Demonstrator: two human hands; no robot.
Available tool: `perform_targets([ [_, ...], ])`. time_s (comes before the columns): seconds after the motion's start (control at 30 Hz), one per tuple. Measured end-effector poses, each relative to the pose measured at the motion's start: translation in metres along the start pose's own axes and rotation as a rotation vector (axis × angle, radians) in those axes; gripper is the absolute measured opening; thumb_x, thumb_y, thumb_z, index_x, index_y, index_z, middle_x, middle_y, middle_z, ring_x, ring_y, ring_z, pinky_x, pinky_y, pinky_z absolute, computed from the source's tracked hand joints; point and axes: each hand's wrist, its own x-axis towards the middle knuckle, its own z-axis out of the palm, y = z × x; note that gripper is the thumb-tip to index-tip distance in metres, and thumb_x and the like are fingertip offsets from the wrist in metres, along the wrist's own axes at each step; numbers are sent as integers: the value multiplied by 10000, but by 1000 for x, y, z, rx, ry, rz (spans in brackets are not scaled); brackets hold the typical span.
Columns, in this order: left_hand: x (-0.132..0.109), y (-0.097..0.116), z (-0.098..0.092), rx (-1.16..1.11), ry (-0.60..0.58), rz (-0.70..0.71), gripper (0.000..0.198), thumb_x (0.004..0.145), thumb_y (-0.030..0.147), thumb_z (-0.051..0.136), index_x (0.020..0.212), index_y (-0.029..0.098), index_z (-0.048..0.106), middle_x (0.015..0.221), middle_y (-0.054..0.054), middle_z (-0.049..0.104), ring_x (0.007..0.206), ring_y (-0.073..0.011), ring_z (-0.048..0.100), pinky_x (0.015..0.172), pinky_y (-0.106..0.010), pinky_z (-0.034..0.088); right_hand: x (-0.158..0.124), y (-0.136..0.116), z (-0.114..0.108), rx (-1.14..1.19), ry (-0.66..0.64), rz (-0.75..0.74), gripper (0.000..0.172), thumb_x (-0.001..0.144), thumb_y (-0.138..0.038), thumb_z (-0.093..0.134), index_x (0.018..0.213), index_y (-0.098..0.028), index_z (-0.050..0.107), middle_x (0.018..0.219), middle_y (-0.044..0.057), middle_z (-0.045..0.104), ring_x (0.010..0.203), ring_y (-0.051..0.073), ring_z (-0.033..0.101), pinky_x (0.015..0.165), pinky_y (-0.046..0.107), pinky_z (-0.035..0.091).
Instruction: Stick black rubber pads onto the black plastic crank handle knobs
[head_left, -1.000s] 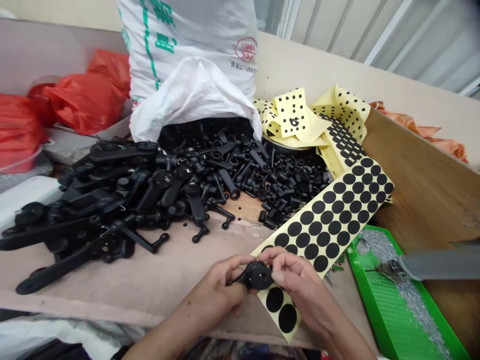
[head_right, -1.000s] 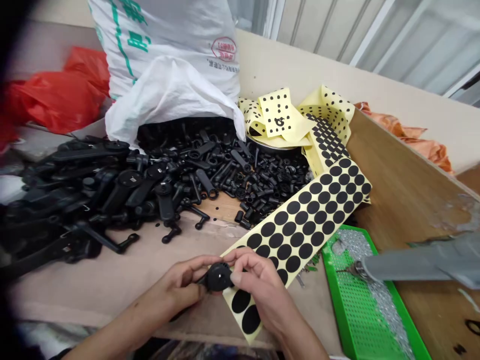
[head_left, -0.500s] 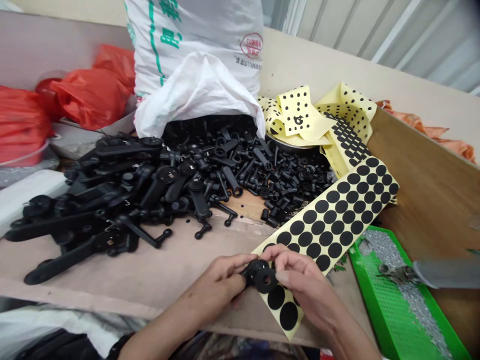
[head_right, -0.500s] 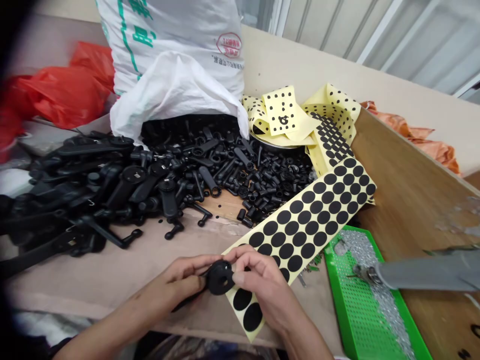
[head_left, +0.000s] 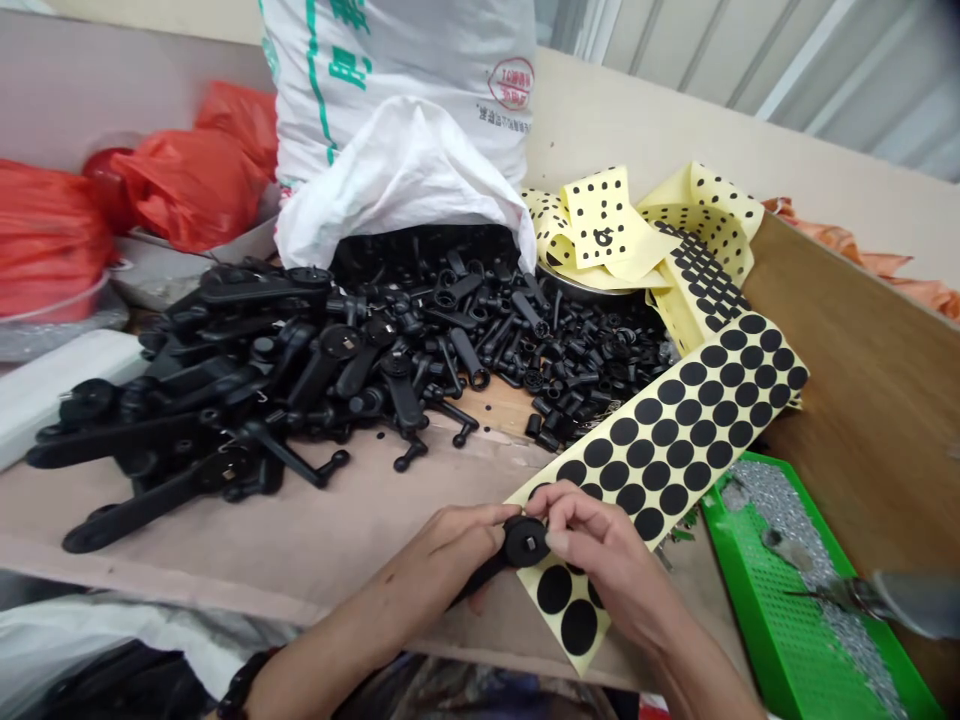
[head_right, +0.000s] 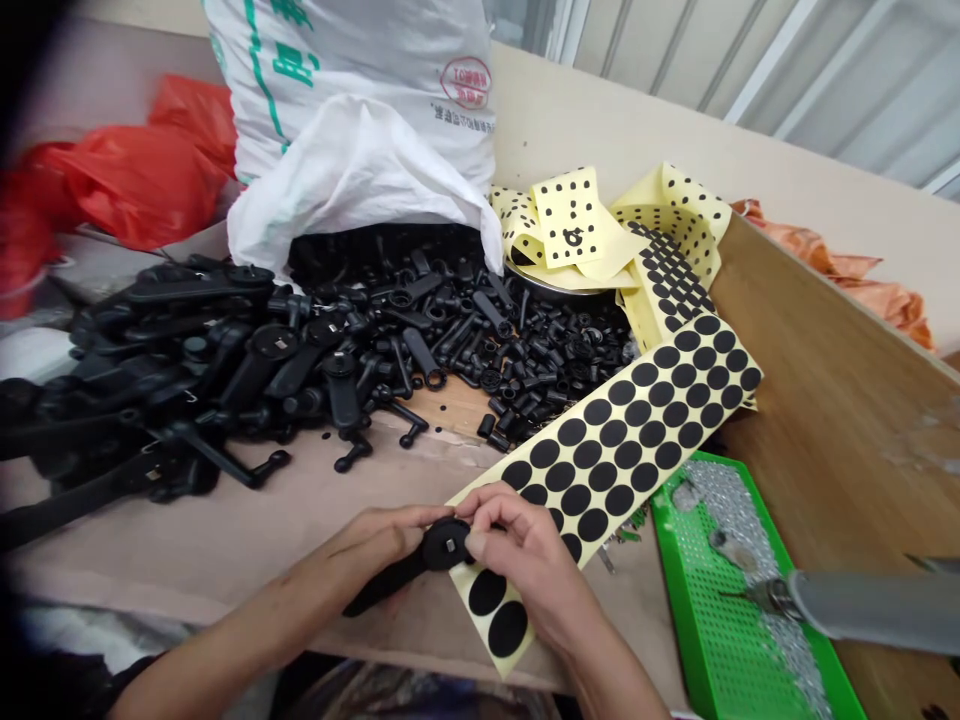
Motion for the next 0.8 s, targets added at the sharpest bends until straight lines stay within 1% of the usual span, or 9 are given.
perform_targets([
  [0.13, 1, 6, 0, -1, -13, -38, 316, 847, 318, 384, 924, 173, 655, 655, 28, 519, 603, -128, 435, 512, -205, 345, 1, 0, -2, -43, -13, -1, 104, 699, -202, 650, 628, -174, 579, 942, 37, 553, 834, 165, 507, 694, 247, 385],
  [0.23, 1, 11, -1, 41, -24, -76, 305, 852, 295, 370, 909, 170, 641, 594, 43, 481, 562, -116, 429, 486, -195, 330, 1, -1, -2, -66, -26, -1, 104, 709, -216, 649, 640, -175, 583, 953, 39, 548, 827, 164, 509, 684, 249, 389],
  [0.37, 0, 12, -1, 70, -41, -64, 323, 860, 306, 357, 928, 157, 635, 609, 50, 464, 544, -101, 423, 477, -181, 325, 3, -4, -1, -84, -48, -3, 110, 712, -224, 647, 638, -173, 583, 937, 41, 539, 847, 173, 511, 701, 256, 395],
  [0.5, 0, 10, 0, 59, -35, -24, 358, 863, 324, 348, 974, 149, 640, 635, 48, 463, 528, -96, 415, 466, -177, 332, 5, -6, -1, -92, -70, 8, 123, 707, -221, 649, 623, -170, 576, 907, 34, 530, 833, 166, 505, 703, 255, 399],
  [0.7, 1, 2, -1, 59, -38, -54, 348, 865, 374, 385, 935, 145, 638, 635, 39, 440, 537, -104, 406, 456, -179, 342, 6, -7, 0, -115, -75, 2, 159, 714, -264, 665, 616, -171, 579, 891, 39, 529, 801, 164, 501, 672, 259, 408],
  [0.8, 3, -7, 0, 53, -14, -70, 321, 841, 365, 443, 979, 150, 637, 612, 50, 424, 491, -88, 361, 433, -177, 314, 6, -8, 1, -121, -78, 7, 172, 706, -291, 674, 619, -171, 587, 890, 42, 531, 790, 166, 504, 658, 263, 417],
])
